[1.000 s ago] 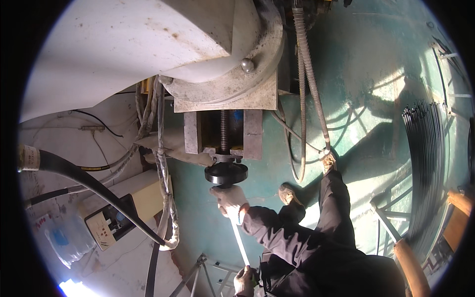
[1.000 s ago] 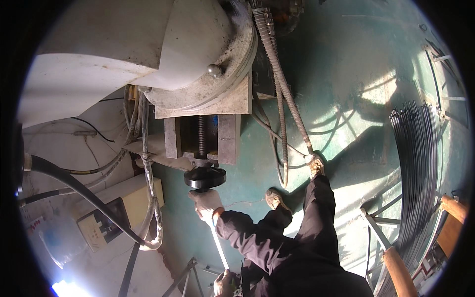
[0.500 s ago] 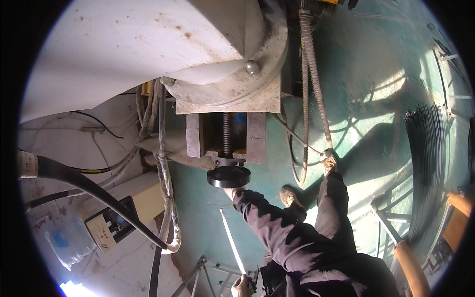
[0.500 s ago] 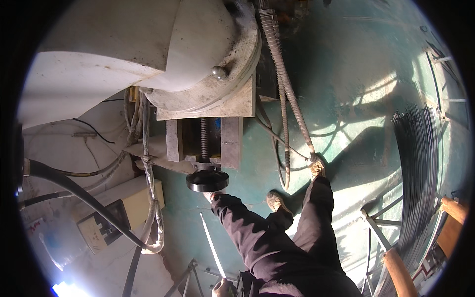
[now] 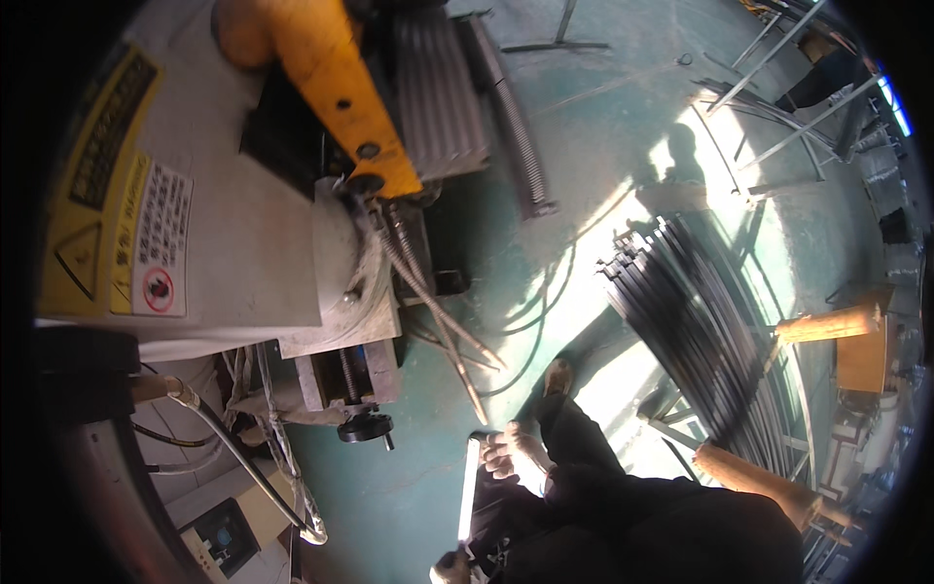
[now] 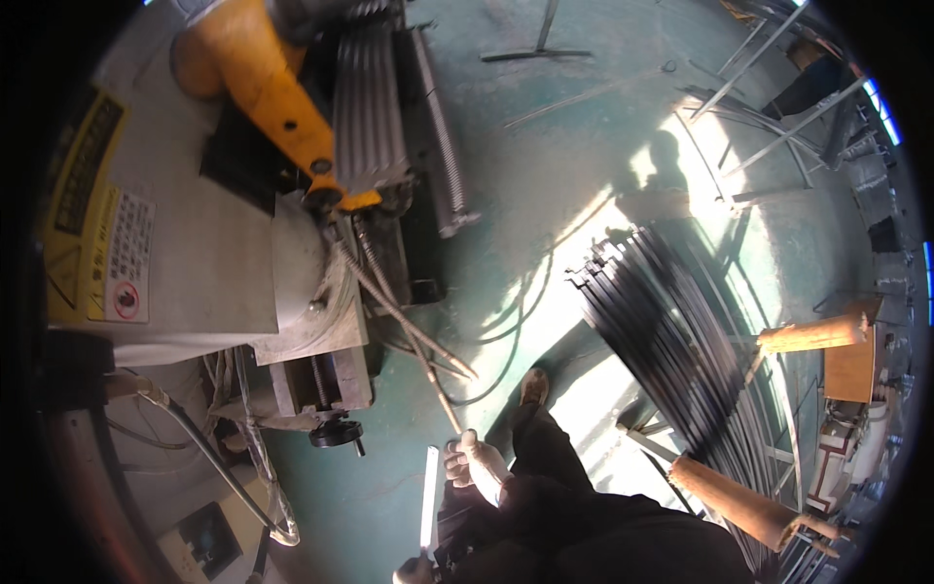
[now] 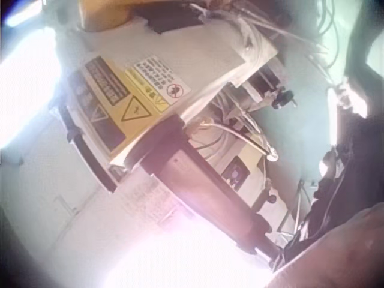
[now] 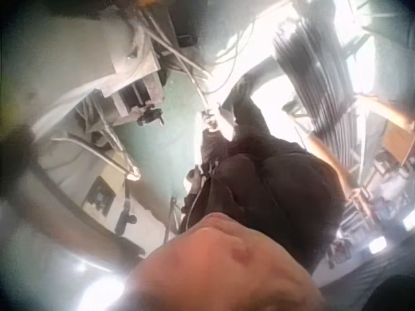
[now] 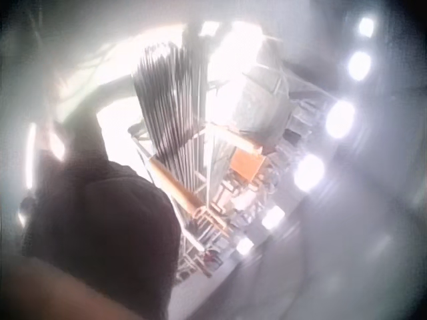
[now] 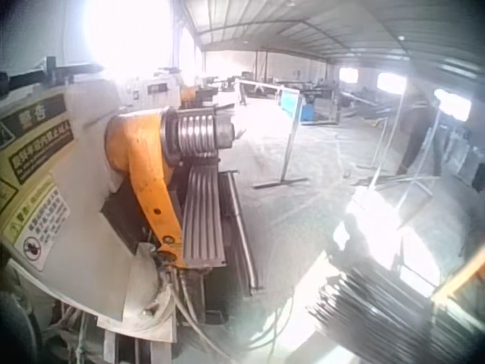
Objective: The person operates a manual metal rod bending machine in a workshop. They insert rods, adjust the machine with a wrench, and bend the rods into curved shapes, then remove and place them aside.
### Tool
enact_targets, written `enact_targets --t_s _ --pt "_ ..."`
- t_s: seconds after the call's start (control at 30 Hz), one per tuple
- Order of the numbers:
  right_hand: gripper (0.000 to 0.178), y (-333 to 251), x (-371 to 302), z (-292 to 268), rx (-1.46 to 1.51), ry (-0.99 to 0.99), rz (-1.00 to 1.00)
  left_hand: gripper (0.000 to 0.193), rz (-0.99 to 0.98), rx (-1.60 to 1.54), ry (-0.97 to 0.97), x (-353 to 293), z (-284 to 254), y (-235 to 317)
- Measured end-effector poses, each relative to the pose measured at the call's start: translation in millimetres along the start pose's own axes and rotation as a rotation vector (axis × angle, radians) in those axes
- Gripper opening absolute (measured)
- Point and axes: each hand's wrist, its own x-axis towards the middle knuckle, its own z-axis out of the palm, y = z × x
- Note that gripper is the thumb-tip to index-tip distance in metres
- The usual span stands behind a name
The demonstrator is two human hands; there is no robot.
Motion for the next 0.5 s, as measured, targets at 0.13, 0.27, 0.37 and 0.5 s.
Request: enact_targets --t_s 0.13,0.27,0.37,0.5 --pt "0.039 -97.7 -94.4 -7.2 -0.353 -0.328 -0.028 0.042 0.232 0.110 -0.075 -16.1 17.3 125.7" --pt "0.028 -172.4 -144.9 1.2 -0.647 -0.244 -0.370 0.042 0.590 -0.050 -0.199 -59.6 57.0 256.1" --pt "0.032 -236.8 -153.4 -6.9 -0.451 -0.104 -0.355 0.044 0.526 0.097 -0.198 -92.6 64.7 340.3" --pt "0.030 -370.0 -151.0 -33.1 -0.136 -0.065 -0.615 0.051 0.683 0.191 -0.168 -100.7 60.4 410.7"
